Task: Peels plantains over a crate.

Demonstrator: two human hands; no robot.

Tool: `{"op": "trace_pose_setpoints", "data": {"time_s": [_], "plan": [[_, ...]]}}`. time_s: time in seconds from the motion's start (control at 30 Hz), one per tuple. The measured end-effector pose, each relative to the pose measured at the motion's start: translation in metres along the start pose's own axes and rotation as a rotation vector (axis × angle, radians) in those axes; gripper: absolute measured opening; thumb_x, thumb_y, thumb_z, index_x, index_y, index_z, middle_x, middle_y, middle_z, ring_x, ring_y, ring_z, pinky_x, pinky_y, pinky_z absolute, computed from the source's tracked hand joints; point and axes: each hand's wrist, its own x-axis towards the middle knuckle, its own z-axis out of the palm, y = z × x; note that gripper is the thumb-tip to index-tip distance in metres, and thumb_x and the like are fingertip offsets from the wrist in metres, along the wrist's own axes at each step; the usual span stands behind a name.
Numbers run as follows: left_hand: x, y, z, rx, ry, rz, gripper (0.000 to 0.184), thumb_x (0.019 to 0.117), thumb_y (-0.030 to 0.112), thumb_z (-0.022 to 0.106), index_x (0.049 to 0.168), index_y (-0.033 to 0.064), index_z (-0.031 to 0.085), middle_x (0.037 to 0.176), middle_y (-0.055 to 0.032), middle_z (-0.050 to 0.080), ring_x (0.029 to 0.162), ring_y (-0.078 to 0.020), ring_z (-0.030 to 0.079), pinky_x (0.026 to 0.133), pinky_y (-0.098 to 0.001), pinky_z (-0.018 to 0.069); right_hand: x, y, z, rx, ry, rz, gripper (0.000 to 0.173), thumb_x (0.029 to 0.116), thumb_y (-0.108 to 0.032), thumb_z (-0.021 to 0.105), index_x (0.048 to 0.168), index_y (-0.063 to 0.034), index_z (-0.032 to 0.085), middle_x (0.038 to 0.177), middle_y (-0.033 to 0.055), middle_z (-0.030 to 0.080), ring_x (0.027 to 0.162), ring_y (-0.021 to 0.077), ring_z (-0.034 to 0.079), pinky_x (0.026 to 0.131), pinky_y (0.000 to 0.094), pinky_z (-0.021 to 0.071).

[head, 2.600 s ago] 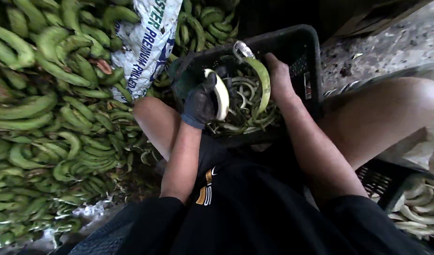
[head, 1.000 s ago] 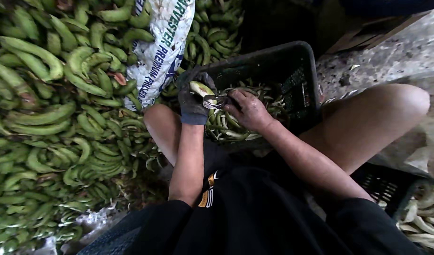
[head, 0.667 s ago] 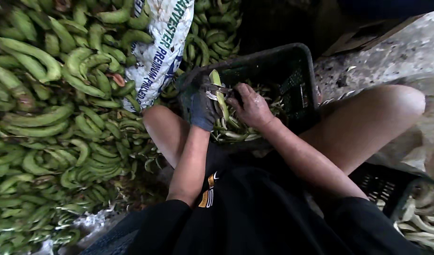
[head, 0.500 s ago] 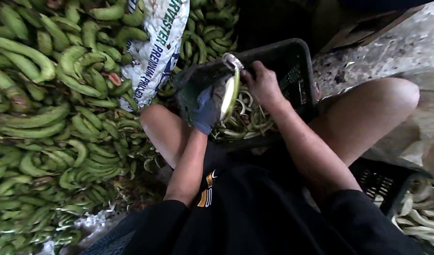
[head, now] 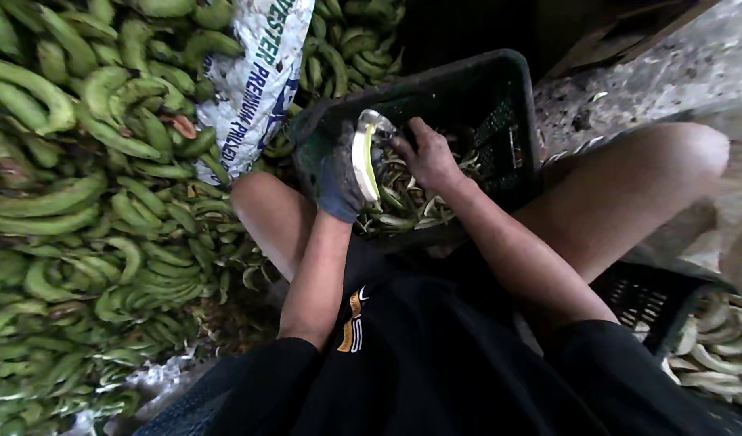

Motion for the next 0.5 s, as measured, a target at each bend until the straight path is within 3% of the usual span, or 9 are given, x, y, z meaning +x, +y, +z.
{"op": "trace_pose_setpoints", "data": {"time_s": [0.03, 0.1, 0.17, 0.2, 0.3, 0.33, 0.4, 0.43, 0.5], "plan": [[-0.004, 0.001, 0.004, 0.05, -0.002, -0.002, 0.038, 0.1108, 0.035, 0.038, 0.122, 0.0081, 0.062, 0.095, -0.0053, 0.068, 0.078, -0.0137, 0.067, 0.07, -0.0346, 0.0606, 0.006, 0.004, -0.007, 0.016, 0.037, 0.092, 0.045, 0.1076, -0.039, 0.052, 0.13, -0.0001, 0.058, 0.119, 0.0213, 0.068, 0.109, 0.0334, 0.069, 0.097, 0.0522, 0.0544], [-0.01, 0.005, 0.0, 0.182, -0.041, 0.048, 0.041, 0.1114, 0.034, 0.037, 0.126, 0.0068, 0.063, 0.102, -0.0056, 0.069, 0.087, -0.0121, 0.067, 0.079, -0.0335, 0.0597, 0.015, 0.009, -0.018, 0.042, 0.068, 0.23, 0.049, 0.1079, -0.042, 0.051, 0.134, -0.0013, 0.056, 0.121, 0.0221, 0.067, 0.113, 0.0344, 0.067, 0.101, 0.0527, 0.0525], [-0.013, 0.006, -0.008, 0.02, -0.04, 0.046, 0.035, 0.1112, 0.031, 0.036, 0.121, 0.0069, 0.061, 0.094, -0.0049, 0.068, 0.078, -0.0129, 0.066, 0.07, -0.0326, 0.0602, 0.017, 0.007, -0.017, 0.065, 0.082, 0.287, 0.051, 0.106, -0.045, 0.054, 0.135, -0.0032, 0.058, 0.12, 0.0209, 0.069, 0.11, 0.0341, 0.069, 0.098, 0.0534, 0.054], [-0.016, 0.008, -0.012, 0.043, -0.023, 0.046, 0.033, 0.1103, 0.029, 0.041, 0.124, 0.0066, 0.062, 0.099, -0.0061, 0.07, 0.081, -0.0148, 0.068, 0.072, -0.0348, 0.0613, 0.013, 0.005, -0.014, 0.043, 0.068, 0.3, 0.051, 0.1037, -0.046, 0.058, 0.136, -0.0063, 0.059, 0.12, 0.0184, 0.069, 0.109, 0.0331, 0.07, 0.096, 0.0547, 0.0561], [-0.023, 0.018, -0.004, 0.589, -0.032, 0.107, 0.032, 0.1001, 0.027, 0.065, 0.129, 0.0131, 0.066, 0.115, -0.002, 0.071, 0.098, -0.0111, 0.07, 0.086, -0.0339, 0.0611, -0.012, -0.001, -0.015, -0.138, -0.111, 0.353, 0.043, 0.0933, -0.027, 0.071, 0.134, -0.0117, 0.064, 0.129, 0.0163, 0.067, 0.112, 0.0373, 0.068, 0.091, 0.0651, 0.0558], [-0.016, 0.014, -0.013, 0.858, -0.077, 0.189, 0.04, 0.0957, 0.037, 0.07, 0.131, 0.0196, 0.067, 0.121, -0.0001, 0.071, 0.105, -0.01, 0.069, 0.091, -0.0357, 0.0596, -0.018, -0.002, -0.015, -0.159, -0.18, 0.373, 0.035, 0.0923, -0.025, 0.073, 0.124, -0.0104, 0.07, 0.125, 0.0167, 0.069, 0.11, 0.0382, 0.068, 0.088, 0.0672, 0.055], [0.022, -0.004, -0.051, 1.278, -0.168, 0.377, 0.061, 0.0931, 0.063, 0.059, 0.146, 0.0318, 0.055, 0.137, -0.0013, 0.065, 0.121, -0.0158, 0.063, 0.099, -0.0495, 0.0536, -0.022, 0.0, -0.01, -0.187, -0.297, 0.394, 0.027, 0.0975, -0.027, 0.068, 0.119, -0.011, 0.073, 0.124, 0.0156, 0.07, 0.113, 0.0383, 0.066, 0.089, 0.0682, 0.0532], [0.03, -0.006, -0.051, 1.35, -0.155, 0.36, 0.064, 0.0929, 0.065, 0.057, 0.149, 0.0347, 0.051, 0.143, -0.0016, 0.061, 0.128, -0.0183, 0.059, 0.104, -0.054, 0.0493, -0.022, 0.003, -0.005, -0.191, -0.324, 0.39, 0.027, 0.0986, -0.026, 0.068, 0.121, -0.0101, 0.071, 0.125, 0.0161, 0.069, 0.115, 0.0393, 0.065, 0.088, 0.0687, 0.0525], [0.007, 0.006, -0.015, 1.251, -0.144, 0.285, 0.057, 0.0952, 0.053, 0.063, 0.148, 0.0346, 0.051, 0.144, 0.0022, 0.059, 0.129, -0.0133, 0.057, 0.109, -0.0456, 0.0469, -0.015, 0.011, 0.007, -0.199, -0.312, 0.381, 0.034, 0.0998, -0.032, 0.066, 0.125, -0.0081, 0.068, 0.125, 0.0179, 0.068, 0.114, 0.0411, 0.065, 0.086, 0.0694, 0.0527]]}}
